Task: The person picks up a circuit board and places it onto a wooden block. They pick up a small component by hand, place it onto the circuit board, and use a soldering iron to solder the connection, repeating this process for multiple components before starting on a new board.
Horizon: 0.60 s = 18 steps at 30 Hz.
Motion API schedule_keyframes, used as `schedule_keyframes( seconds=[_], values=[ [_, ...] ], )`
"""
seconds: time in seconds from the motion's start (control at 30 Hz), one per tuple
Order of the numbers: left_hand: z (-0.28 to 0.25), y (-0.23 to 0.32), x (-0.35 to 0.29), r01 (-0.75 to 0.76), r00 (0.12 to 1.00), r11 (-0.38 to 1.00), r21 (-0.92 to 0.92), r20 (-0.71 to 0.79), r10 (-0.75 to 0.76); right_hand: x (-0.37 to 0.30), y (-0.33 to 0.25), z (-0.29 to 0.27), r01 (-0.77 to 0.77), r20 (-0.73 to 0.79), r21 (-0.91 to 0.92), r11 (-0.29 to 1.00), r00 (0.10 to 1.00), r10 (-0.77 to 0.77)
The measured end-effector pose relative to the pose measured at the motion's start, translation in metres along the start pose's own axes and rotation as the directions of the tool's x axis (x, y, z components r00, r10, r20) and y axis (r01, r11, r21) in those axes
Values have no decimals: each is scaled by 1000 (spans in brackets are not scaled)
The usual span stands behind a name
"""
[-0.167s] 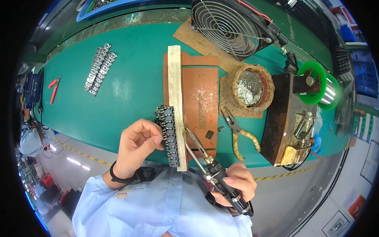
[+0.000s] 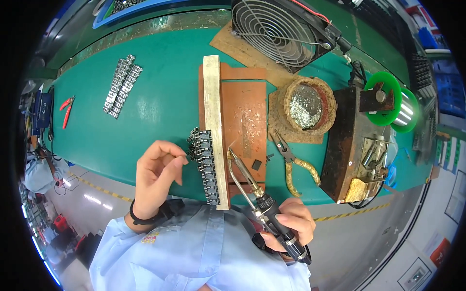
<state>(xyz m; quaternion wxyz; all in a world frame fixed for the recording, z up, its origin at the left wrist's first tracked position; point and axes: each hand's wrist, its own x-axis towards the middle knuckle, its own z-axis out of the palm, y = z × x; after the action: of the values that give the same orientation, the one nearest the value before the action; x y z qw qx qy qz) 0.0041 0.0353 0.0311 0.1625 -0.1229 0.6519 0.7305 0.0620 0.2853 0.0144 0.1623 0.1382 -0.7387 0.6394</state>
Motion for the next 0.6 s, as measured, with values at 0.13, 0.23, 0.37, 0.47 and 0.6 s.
schedule_keyframes(
  seconds=[0.13,0.23,0.37,0.47,0.6],
  values=[
    [-3,1,2,43,998,999,28,36,-44,-3,2,-2,-24,18,4,1000,1000,24],
    [-4,1,5,-143,979,885,443,-71,194,-7,4,-3,-54,85,-22,998,995,56],
    [-9,-2,10,-283,909,553,783,36,414,-8,5,-1,-64,49,-28,998,997,65],
    [-8,-1,7,-300,899,455,838,88,430,-8,5,0,-61,54,-45,997,997,63],
    [-3,-1,6,-265,915,466,844,67,399,-8,5,0,-61,67,-25,998,996,63]
  ],
)
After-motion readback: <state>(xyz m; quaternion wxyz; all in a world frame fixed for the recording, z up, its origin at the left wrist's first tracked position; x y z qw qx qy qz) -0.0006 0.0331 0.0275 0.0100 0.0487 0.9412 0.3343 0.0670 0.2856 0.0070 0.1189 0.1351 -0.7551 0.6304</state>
